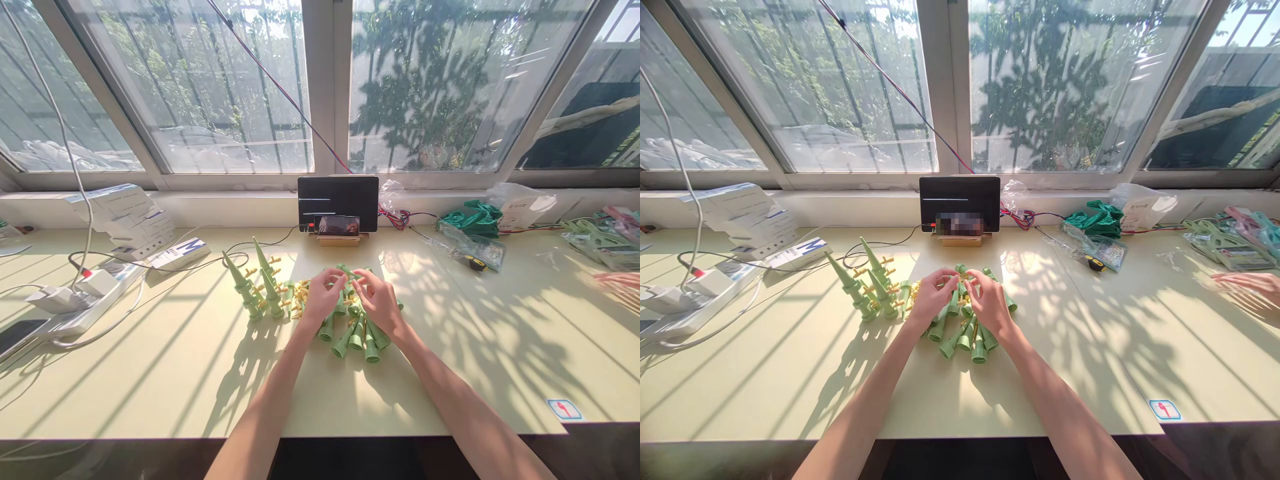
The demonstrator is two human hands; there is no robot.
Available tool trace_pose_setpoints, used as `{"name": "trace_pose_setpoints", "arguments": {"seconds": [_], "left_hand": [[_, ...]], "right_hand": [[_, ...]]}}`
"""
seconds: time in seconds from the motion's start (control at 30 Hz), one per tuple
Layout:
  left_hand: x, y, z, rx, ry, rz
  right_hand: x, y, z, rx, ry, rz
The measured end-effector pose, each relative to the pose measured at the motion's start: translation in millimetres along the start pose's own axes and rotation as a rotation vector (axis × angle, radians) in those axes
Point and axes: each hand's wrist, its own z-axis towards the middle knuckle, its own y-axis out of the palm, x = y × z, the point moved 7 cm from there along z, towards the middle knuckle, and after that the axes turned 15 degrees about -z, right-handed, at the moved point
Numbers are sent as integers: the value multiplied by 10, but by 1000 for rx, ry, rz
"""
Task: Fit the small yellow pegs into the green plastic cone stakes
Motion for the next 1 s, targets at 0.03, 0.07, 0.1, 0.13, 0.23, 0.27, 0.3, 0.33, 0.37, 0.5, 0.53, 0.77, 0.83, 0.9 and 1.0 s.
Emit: {"name": "trace_pose_setpoints", "arguments": {"seconds": [0.03, 0.07, 0.1, 0.13, 0.23, 0.27, 0.3, 0.33, 0.37, 0.5, 0.53, 0.77, 0.83, 0.9, 1.0], "left_hand": [[-13, 8, -1, -13, -20, -21], [-25, 19, -3, -28, -39, -42], [-34, 33, -5, -46, -54, -61], [-41, 46, -6, -62, -63, -76], [-57, 64, -3, -86, -61, -89], [-65, 63, 1, -86, -59, -90], [-74, 60, 4, -84, -57, -90], [-82, 55, 8, -80, -55, -91], [-88, 51, 12, -77, -52, -89], [-98, 35, 23, -61, -40, -61], [-97, 32, 24, -58, -39, -52], [-48, -14, 16, 8, -25, 17], [-30, -35, 15, 37, -15, 55], [-15, -42, 16, 47, -1, 93], [-5, -41, 19, 44, 18, 152]], "right_hand": [[-3, 2, -2, -4, -1, 6], [-8, 5, -3, -9, -3, 12], [-13, 8, -4, -15, -5, 19], [-20, 12, -5, -22, -8, 24], [-36, 19, -3, -41, -16, 26], [-40, 21, -2, -46, -18, 21], [-44, 23, -2, -49, -23, 16], [-51, 26, -1, -53, -31, 11], [-59, 31, -2, -58, -42, 8], [-86, 64, -10, -84, -84, 2], [-86, 70, -12, -87, -86, 0], [-41, 26, -4, -44, 9, 48], [3, -12, 4, 0, 77, 88], [58, -41, 11, 43, 138, 123], [129, -46, 20, 71, 185, 148]]}}
